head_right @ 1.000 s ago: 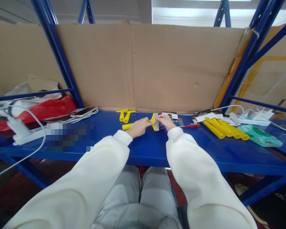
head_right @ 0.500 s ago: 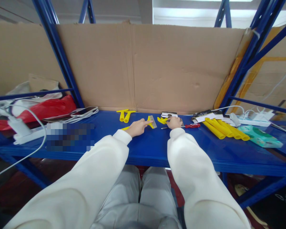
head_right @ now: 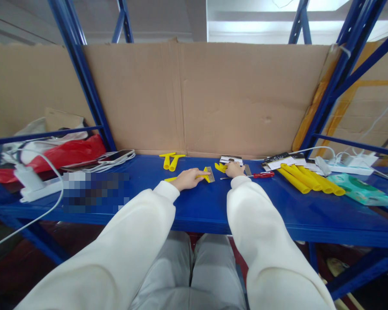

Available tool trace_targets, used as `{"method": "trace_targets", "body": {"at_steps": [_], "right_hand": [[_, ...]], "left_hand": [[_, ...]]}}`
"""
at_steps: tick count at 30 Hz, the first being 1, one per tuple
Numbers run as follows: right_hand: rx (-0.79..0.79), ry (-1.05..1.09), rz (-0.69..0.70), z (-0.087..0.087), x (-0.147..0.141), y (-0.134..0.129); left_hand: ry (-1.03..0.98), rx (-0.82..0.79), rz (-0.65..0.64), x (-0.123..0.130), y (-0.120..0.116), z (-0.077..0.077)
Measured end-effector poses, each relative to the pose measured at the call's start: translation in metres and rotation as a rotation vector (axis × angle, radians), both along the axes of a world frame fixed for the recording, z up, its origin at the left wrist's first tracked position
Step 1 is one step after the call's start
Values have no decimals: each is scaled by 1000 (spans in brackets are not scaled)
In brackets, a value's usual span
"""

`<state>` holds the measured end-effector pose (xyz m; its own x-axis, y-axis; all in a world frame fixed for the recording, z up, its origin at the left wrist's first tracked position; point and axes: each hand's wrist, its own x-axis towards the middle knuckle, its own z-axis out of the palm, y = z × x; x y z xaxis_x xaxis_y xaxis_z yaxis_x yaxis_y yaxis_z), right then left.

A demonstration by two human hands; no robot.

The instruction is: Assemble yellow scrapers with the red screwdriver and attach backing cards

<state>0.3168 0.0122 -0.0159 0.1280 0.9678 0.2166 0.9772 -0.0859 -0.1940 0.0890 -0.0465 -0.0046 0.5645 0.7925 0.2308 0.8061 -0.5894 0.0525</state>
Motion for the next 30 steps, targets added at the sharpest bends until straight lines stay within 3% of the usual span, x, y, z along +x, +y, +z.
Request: {"method": "trace_targets", "body": {"at_steps": [8,16,24,30], "right_hand": [[-28,-83,103,8,1,-5],[37,-198,214,3,6,-6],[106,-161,162,7,4,-12],[327,26,120,15,2,-18]], "left_hand": [[-11,12,14,0,-1,2],[-35,1,26,0,-4,4],[-26,24,44,-1,-1,2],[-42,9,60,-1,0,1]]}}
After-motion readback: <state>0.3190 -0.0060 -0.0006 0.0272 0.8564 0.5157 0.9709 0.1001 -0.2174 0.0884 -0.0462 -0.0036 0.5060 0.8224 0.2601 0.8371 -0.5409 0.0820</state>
